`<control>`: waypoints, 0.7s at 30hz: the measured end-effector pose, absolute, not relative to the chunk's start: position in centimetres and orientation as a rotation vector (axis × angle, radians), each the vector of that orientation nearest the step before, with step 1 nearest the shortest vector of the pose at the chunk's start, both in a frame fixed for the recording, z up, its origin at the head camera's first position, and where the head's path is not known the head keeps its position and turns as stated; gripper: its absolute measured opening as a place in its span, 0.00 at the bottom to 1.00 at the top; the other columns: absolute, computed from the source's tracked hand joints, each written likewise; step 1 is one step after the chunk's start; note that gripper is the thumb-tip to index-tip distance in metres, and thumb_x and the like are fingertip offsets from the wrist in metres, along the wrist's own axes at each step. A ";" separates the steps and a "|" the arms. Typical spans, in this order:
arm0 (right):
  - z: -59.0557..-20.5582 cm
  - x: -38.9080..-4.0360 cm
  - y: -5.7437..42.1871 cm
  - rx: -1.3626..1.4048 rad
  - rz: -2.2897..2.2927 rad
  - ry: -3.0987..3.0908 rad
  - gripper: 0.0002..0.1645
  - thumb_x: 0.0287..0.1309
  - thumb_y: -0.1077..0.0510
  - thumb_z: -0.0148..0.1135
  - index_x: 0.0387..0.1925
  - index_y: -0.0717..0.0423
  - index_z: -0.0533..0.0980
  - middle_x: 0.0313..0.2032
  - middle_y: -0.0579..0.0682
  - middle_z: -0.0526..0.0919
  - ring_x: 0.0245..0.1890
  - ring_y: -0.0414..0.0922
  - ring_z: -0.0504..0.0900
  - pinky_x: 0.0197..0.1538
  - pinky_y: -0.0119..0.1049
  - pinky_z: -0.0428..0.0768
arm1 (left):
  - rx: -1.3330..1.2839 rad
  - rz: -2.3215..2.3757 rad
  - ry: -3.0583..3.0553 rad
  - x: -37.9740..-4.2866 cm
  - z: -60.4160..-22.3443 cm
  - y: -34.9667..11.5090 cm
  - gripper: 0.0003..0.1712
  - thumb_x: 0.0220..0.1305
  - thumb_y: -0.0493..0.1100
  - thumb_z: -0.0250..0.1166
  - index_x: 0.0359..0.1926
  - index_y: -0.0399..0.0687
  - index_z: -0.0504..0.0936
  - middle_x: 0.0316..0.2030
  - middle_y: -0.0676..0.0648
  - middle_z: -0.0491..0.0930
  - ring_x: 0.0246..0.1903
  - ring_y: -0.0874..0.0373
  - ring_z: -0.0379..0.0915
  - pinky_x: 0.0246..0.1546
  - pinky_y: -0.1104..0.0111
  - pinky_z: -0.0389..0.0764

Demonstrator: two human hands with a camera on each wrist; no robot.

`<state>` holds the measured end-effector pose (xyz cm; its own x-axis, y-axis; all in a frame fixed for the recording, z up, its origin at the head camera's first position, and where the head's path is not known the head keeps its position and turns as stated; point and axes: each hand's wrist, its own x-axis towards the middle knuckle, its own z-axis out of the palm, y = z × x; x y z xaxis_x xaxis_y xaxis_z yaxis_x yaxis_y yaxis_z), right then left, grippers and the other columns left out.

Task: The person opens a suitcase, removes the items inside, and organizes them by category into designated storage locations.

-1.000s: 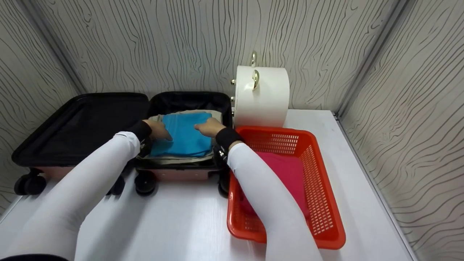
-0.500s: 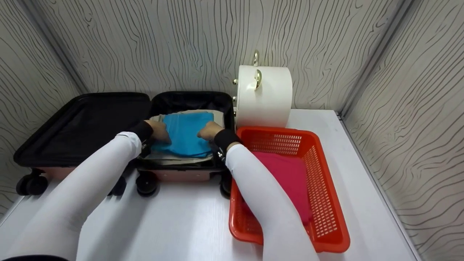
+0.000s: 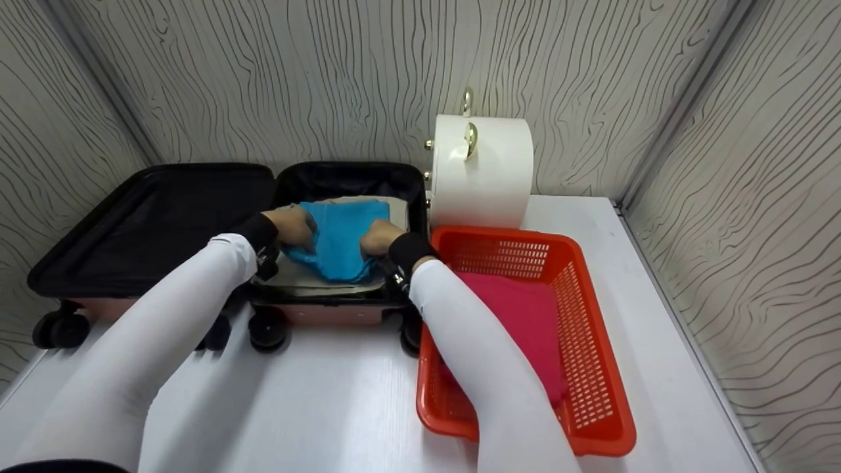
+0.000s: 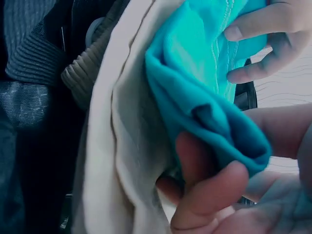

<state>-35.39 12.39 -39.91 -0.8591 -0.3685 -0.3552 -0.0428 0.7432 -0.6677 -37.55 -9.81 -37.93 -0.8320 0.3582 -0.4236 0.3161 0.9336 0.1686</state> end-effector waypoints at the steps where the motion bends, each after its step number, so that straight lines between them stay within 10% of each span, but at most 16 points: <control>1: -39.9 -35.5 12.4 -0.325 -0.924 2.478 0.28 0.62 0.69 0.62 0.65 0.68 0.81 0.58 0.58 0.85 0.27 0.38 0.74 0.29 0.27 0.72 | 0.415 0.237 2.647 -37.4 -37.8 -9.9 0.08 0.68 0.43 0.68 0.33 0.43 0.81 0.37 0.47 0.76 0.38 0.54 0.69 0.41 0.70 0.72; 10: -38.2 -35.2 13.6 -0.289 -1.108 2.403 0.39 0.60 0.71 0.56 0.75 0.69 0.71 0.64 0.61 0.75 0.29 0.39 0.70 0.34 0.30 0.72 | 0.266 0.642 2.679 -36.7 -36.0 -10.0 0.37 0.64 0.41 0.74 0.71 0.29 0.77 0.63 0.38 0.81 0.47 0.51 0.75 0.53 0.63 0.81; 16: -36.2 -34.1 15.3 -0.318 -1.237 2.350 0.42 0.59 0.72 0.56 0.77 0.66 0.69 0.72 0.63 0.70 0.25 0.38 0.67 0.34 0.31 0.72 | 0.339 0.855 2.683 -35.1 -33.8 -9.5 0.38 0.67 0.41 0.73 0.74 0.31 0.75 0.63 0.38 0.81 0.39 0.56 0.75 0.40 0.69 0.78; 21: -33.7 -32.0 16.9 -0.384 -1.280 2.351 0.45 0.57 0.74 0.57 0.79 0.65 0.67 0.71 0.62 0.67 0.42 0.45 0.72 0.40 0.32 0.75 | 0.421 0.965 2.704 -33.6 -31.4 -8.3 0.37 0.66 0.42 0.76 0.73 0.33 0.77 0.62 0.37 0.84 0.36 0.58 0.78 0.42 0.69 0.83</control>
